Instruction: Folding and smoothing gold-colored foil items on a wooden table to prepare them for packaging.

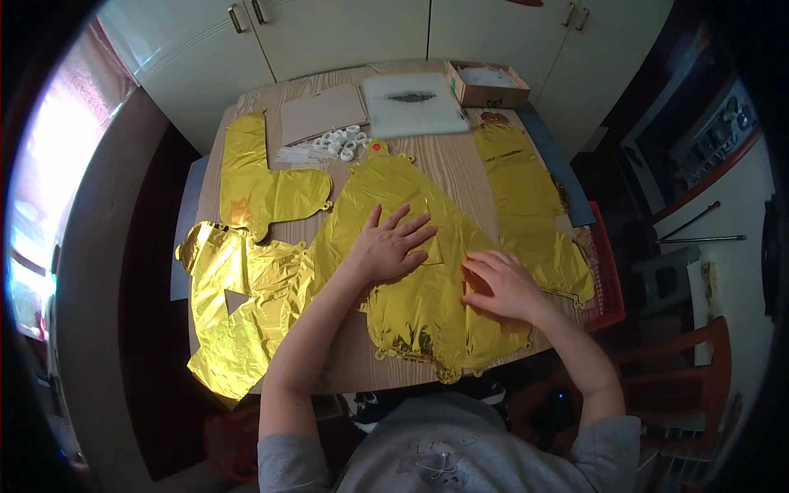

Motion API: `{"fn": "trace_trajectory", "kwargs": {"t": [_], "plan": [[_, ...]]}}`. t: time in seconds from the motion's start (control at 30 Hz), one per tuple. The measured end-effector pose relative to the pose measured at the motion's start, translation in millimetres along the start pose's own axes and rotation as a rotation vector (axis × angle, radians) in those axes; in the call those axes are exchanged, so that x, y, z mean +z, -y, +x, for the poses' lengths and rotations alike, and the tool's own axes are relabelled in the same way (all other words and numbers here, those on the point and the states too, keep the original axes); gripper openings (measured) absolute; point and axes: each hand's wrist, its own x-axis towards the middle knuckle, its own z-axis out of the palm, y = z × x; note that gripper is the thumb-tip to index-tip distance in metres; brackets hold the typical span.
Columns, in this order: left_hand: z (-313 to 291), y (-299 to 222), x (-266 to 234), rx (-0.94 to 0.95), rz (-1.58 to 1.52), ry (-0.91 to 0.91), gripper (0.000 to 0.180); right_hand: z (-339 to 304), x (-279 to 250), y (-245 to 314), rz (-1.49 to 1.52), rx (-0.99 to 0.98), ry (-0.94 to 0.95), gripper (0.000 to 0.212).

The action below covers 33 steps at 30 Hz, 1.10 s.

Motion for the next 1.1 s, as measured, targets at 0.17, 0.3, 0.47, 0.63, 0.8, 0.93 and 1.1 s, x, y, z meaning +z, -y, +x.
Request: {"fn": "trace_trajectory", "kwargs": {"t": [0.17, 0.3, 0.47, 0.63, 0.8, 0.93, 1.1], "plan": [[-1.9, 0.3, -0.9, -0.002, -0.005, 0.006, 0.056, -45.1, -10.3, 10.9, 0.048, 0.110, -0.063, 0.042], [-1.4, 0.0, -1.8, -0.008, -0.020, 0.021, 0.059, -74.6, -3.9, 7.7, 0.139, 0.234, -0.240, 0.044], [-1.9, -2.2, -5.3, -0.002, -0.017, 0.007, 0.062, -98.3, 3.4, 13.2, 0.138, 0.407, -0.217, 0.062], [-0.1, -0.6, -0.5, 0.019, 0.020, -0.041, 0.062, -83.6, -1.9, 26.2, 0.186, 0.494, -0.066, 0.080], [-1.7, -1.0, 4.6, 0.046, 0.048, -0.107, 0.061, -84.9, -7.6, 20.8, 0.376, 0.587, -0.020, 0.061], [-1.6, 1.5, 2.1, 0.117, -0.039, -0.116, 0.055, -95.5, -7.1, 13.4, 0.437, 0.499, -0.152, 0.034], [-1.7, -0.9, -3.8, 0.181, -0.286, -0.048, 0.043, -94.6, -9.6, 51.9, 0.306, 0.434, -0.453, 0.016]]}}
